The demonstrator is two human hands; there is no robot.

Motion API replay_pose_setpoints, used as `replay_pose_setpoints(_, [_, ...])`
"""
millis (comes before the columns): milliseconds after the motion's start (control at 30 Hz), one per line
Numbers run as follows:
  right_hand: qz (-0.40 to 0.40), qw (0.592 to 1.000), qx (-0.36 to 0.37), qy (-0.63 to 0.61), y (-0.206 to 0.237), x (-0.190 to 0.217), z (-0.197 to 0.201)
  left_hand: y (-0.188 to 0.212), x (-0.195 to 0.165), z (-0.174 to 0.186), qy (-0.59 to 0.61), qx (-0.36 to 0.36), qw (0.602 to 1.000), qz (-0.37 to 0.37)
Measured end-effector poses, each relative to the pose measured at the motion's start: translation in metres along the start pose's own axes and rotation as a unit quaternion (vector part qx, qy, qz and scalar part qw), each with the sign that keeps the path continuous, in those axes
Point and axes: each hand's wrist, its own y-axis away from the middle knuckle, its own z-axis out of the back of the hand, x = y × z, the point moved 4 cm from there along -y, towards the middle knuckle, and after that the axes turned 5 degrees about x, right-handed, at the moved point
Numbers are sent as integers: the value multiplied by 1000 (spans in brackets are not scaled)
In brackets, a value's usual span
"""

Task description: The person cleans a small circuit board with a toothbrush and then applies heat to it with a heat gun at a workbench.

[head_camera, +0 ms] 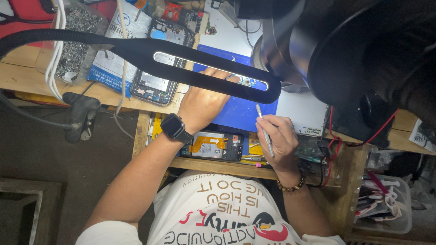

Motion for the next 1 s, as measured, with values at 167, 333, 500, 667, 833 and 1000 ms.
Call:
replay_pose_setpoints(167, [1, 1000, 5, 0, -1, 38, -13, 25, 5, 37, -2, -1, 1000, 7])
replay_pose_setpoints(333, [1, 1000, 8, 1, -10, 79, -32, 49, 20, 70, 2, 5, 1000, 20])
replay_pose_setpoints(500, [-1, 1000, 7, -2, -19, 82, -41, 50, 32, 75, 6, 4, 1000, 17])
replay_pose_setpoints(667, [-2, 1000, 0, -1, -23, 75, -52, 45, 43, 76, 39, 4, 999, -1])
replay_pose_setpoints(833, [-2, 1000, 6, 4, -15, 64, -58, 55, 49, 68, 18, 1, 999, -35])
replay_pose_setpoints(1000, [0, 1000, 4, 7, -9, 41, -60, 63, 56, 55, 10, 2, 1000, 7])
